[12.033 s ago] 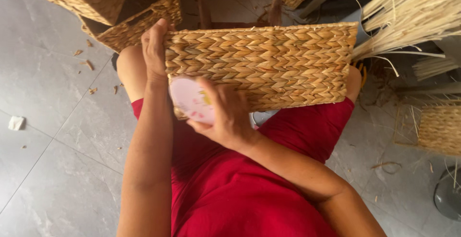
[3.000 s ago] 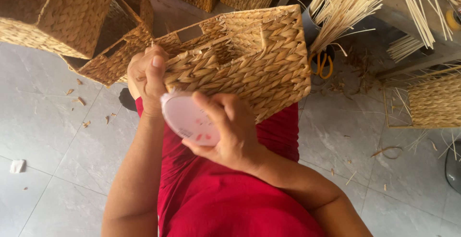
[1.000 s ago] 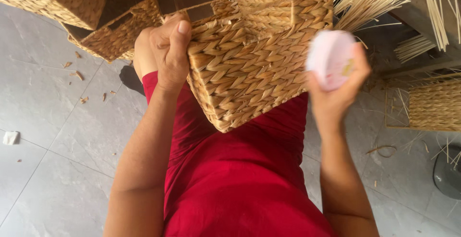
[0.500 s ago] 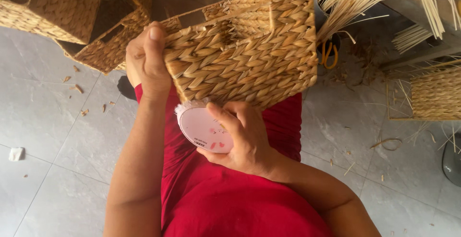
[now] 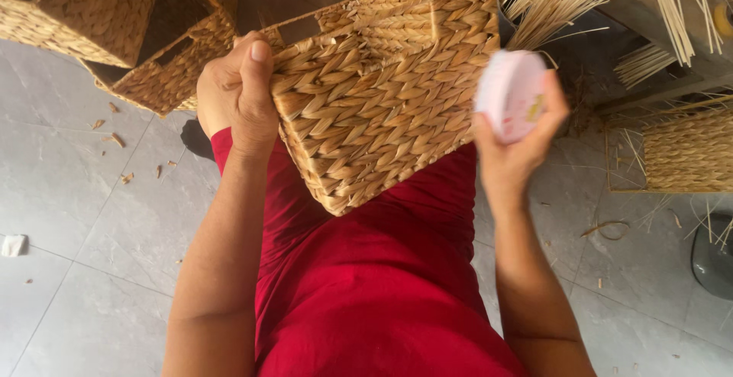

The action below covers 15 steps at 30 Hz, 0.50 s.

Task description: The person sits on the floor and cleans woven water-hyacinth storage baskets with a pink brush. They brush the inside of one basket, then turn it over and brush the outer sides and bottom, working through a pile of similar baskets one at a time.

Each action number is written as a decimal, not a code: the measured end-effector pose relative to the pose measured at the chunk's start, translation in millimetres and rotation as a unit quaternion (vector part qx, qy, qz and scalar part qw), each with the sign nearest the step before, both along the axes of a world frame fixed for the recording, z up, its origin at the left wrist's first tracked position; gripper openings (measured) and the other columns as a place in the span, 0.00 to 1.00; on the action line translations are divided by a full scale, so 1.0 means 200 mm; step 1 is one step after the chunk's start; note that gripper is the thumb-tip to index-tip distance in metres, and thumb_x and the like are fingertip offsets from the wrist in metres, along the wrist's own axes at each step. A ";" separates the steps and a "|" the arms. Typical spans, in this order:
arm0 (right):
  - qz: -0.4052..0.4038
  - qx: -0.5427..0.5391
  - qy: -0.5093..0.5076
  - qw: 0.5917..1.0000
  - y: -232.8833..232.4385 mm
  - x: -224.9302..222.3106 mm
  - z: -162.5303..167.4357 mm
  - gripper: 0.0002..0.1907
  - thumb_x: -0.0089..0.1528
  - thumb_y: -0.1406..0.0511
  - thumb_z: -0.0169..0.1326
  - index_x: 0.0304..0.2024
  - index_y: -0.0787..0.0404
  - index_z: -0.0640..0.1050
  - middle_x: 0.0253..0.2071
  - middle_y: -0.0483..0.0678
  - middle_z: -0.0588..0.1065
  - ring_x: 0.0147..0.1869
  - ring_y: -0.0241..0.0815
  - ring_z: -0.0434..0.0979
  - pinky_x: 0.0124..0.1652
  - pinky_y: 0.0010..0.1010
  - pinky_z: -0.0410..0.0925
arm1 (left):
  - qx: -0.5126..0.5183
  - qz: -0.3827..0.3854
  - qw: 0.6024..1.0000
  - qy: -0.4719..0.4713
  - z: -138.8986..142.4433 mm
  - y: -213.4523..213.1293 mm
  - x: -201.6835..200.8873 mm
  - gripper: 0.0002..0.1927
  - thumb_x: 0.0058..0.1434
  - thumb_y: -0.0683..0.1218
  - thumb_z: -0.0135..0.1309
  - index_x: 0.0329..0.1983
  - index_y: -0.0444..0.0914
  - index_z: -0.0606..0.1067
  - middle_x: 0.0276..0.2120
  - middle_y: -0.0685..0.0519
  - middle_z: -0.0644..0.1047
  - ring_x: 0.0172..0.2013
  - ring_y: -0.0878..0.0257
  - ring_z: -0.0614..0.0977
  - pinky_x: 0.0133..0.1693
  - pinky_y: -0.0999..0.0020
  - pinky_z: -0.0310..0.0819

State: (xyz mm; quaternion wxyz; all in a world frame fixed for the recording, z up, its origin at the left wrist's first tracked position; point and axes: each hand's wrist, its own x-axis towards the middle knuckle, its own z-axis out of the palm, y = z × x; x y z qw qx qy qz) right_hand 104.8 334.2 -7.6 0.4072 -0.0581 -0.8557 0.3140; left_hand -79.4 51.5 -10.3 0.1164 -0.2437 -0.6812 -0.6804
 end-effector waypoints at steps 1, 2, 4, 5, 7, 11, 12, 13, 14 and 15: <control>0.000 0.011 0.007 1.000 -0.08 -0.01 0.00 0.45 0.64 0.75 0.67 0.74 0.61 0.54 0.69 0.58 0.63 0.73 0.53 0.67 0.70 0.43 0.66 | 0.007 0.003 1.000 -0.016 0.00 0.00 0.00 0.29 0.78 0.62 0.43 0.29 0.37 0.60 0.27 0.58 0.60 0.32 0.68 0.63 0.39 0.72 0.59; 0.032 -0.006 0.003 0.999 -0.17 -0.02 0.00 0.46 0.62 0.72 0.68 0.75 0.61 0.55 0.67 0.57 0.64 0.69 0.50 0.70 0.66 0.40 0.69 | 0.014 0.007 0.999 -0.032 0.00 0.00 0.00 0.28 0.77 0.62 0.43 0.29 0.37 0.61 0.28 0.59 0.61 0.33 0.68 0.64 0.39 0.71 0.60; 0.092 0.015 -0.021 0.995 -0.36 0.02 0.02 0.47 0.60 0.66 0.71 0.74 0.60 0.56 0.61 0.55 0.67 0.63 0.48 0.73 0.59 0.36 0.71 | 0.016 0.014 0.998 -0.055 -0.01 -0.01 0.01 0.27 0.76 0.61 0.44 0.29 0.37 0.62 0.28 0.60 0.62 0.34 0.69 0.64 0.39 0.71 0.59; 0.122 0.052 -0.038 0.990 -0.44 0.04 0.05 0.48 0.59 0.63 0.72 0.73 0.60 0.57 0.58 0.54 0.67 0.61 0.48 0.73 0.58 0.35 0.71 | 0.013 0.019 0.998 -0.059 -0.01 -0.01 0.00 0.27 0.76 0.61 0.44 0.29 0.37 0.62 0.28 0.60 0.62 0.34 0.69 0.63 0.39 0.70 0.59; 0.203 0.126 -0.036 0.970 -0.61 0.04 0.09 0.52 0.52 0.56 0.73 0.69 0.60 0.57 0.54 0.56 0.66 0.54 0.53 0.69 0.54 0.44 0.64 | 0.027 0.016 0.998 -0.060 -0.02 -0.01 -0.01 0.27 0.76 0.61 0.44 0.28 0.37 0.60 0.27 0.60 0.60 0.33 0.70 0.61 0.37 0.69 0.55; 0.230 0.144 -0.052 0.961 -0.65 0.04 0.12 0.52 0.53 0.55 0.75 0.71 0.58 0.59 0.52 0.52 0.66 0.52 0.49 0.70 0.53 0.42 0.65 | 0.068 0.000 0.997 -0.049 -0.06 -0.01 -0.04 0.28 0.75 0.60 0.45 0.26 0.37 0.58 0.25 0.60 0.58 0.31 0.69 0.57 0.35 0.68 0.49; 0.219 0.146 -0.041 0.964 -0.61 0.04 0.11 0.53 0.53 0.55 0.76 0.71 0.58 0.59 0.52 0.52 0.66 0.52 0.49 0.70 0.52 0.43 0.65 | 0.067 0.001 0.996 -0.051 -0.07 -0.01 -0.04 0.28 0.75 0.59 0.46 0.26 0.37 0.58 0.25 0.59 0.58 0.31 0.69 0.57 0.35 0.67 0.49; 0.208 0.150 -0.029 0.966 -0.56 0.03 0.09 0.53 0.52 0.55 0.76 0.70 0.58 0.58 0.52 0.52 0.67 0.52 0.49 0.69 0.51 0.43 0.65 | 0.068 -0.007 0.997 -0.033 -0.07 -0.01 -0.04 0.28 0.76 0.59 0.46 0.27 0.36 0.58 0.27 0.58 0.58 0.31 0.68 0.58 0.36 0.68 0.51; 0.192 0.123 -0.020 0.974 -0.49 -0.01 0.05 0.51 0.56 0.57 0.74 0.72 0.57 0.57 0.55 0.53 0.67 0.55 0.48 0.71 0.52 0.37 0.68 | 0.070 -0.015 0.997 -0.014 -0.07 -0.01 -0.04 0.28 0.77 0.59 0.47 0.28 0.36 0.58 0.28 0.58 0.59 0.32 0.68 0.59 0.36 0.68 0.52; 0.173 0.097 -0.012 0.980 -0.41 -0.04 0.02 0.50 0.59 0.60 0.73 0.74 0.57 0.56 0.58 0.54 0.67 0.58 0.47 0.72 0.52 0.31 0.72 | 0.072 -0.025 0.997 0.004 -0.07 -0.01 -0.04 0.28 0.78 0.59 0.47 0.29 0.35 0.59 0.29 0.57 0.60 0.32 0.67 0.60 0.37 0.68 0.54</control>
